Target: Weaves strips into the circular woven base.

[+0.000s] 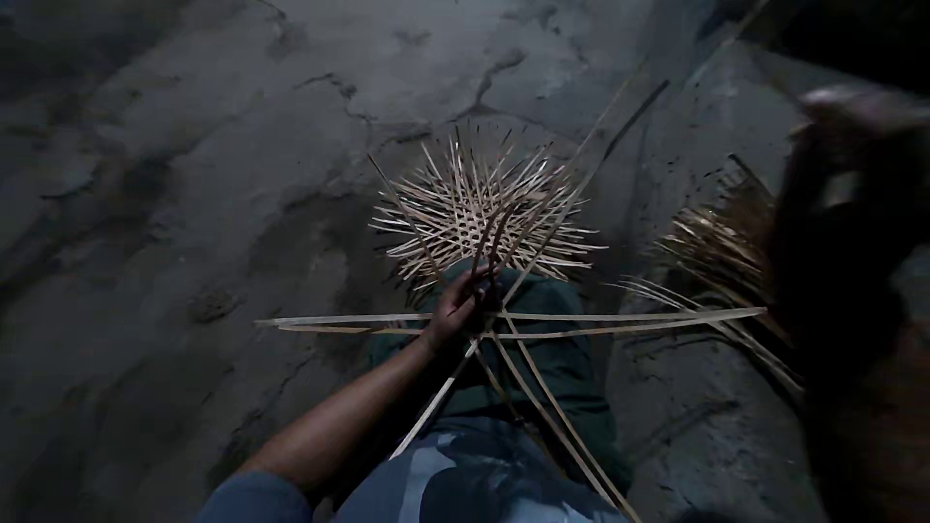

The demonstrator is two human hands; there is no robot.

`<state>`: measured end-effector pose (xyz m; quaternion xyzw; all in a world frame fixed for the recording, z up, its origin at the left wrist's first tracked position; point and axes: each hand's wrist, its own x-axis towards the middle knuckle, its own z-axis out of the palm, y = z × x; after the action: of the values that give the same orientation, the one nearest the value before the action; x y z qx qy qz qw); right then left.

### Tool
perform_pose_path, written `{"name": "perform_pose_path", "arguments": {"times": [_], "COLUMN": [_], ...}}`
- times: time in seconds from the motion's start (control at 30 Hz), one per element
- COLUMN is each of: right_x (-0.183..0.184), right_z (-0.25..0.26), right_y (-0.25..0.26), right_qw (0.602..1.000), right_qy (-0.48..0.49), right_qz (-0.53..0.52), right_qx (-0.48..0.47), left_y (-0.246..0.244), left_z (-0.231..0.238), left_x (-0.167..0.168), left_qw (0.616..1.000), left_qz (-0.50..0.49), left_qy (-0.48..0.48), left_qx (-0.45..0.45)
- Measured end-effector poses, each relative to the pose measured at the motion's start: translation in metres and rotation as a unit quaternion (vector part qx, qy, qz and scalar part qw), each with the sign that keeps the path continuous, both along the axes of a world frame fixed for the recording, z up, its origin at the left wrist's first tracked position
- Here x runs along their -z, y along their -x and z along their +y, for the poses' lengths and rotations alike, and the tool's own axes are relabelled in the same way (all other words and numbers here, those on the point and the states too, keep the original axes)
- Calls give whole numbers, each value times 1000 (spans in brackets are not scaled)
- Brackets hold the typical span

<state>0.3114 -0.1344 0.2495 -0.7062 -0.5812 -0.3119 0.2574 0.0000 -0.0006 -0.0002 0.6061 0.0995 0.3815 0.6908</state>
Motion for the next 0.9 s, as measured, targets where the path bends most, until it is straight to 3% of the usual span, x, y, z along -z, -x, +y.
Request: {"name": "perform_pose_path", "arguments": {"times": [0.17, 0.3, 0.53, 0.6, 0.63, 0.7, 0.77, 0.9], "right_x": [108, 182, 209, 214, 216, 220, 219, 215], "right_z": [46, 55, 53, 52, 51, 50, 49, 48], "right_y": [58, 69, 78, 77, 76, 74, 75, 80], "right_qw": [956, 915, 883, 876, 872, 871, 867, 854], "right_qy": [67, 161, 236, 247, 249, 251, 250, 267], "right_qz": [142, 242, 304, 318, 326, 327, 329, 330], "right_qx": [-247, -279, -268, -266, -265, -268, -279, -302], "left_y": [2, 2, 1, 0, 0, 4, 11, 24], "left_z": [-2, -1, -6, -13, -15, -19, -27, -38], "left_x": [1, 0, -11, -10, -9, -12, -15, -18], "left_qw": [1000, 998, 996, 985, 963, 861, 775, 720], "left_qz": [9, 32, 84, 117, 160, 295, 413, 517], "left_qy": [-29, -48, 16, -27, -103, -284, -369, -375], "left_qx": [9, 6, -21, -127, -193, -303, -304, -269]}}
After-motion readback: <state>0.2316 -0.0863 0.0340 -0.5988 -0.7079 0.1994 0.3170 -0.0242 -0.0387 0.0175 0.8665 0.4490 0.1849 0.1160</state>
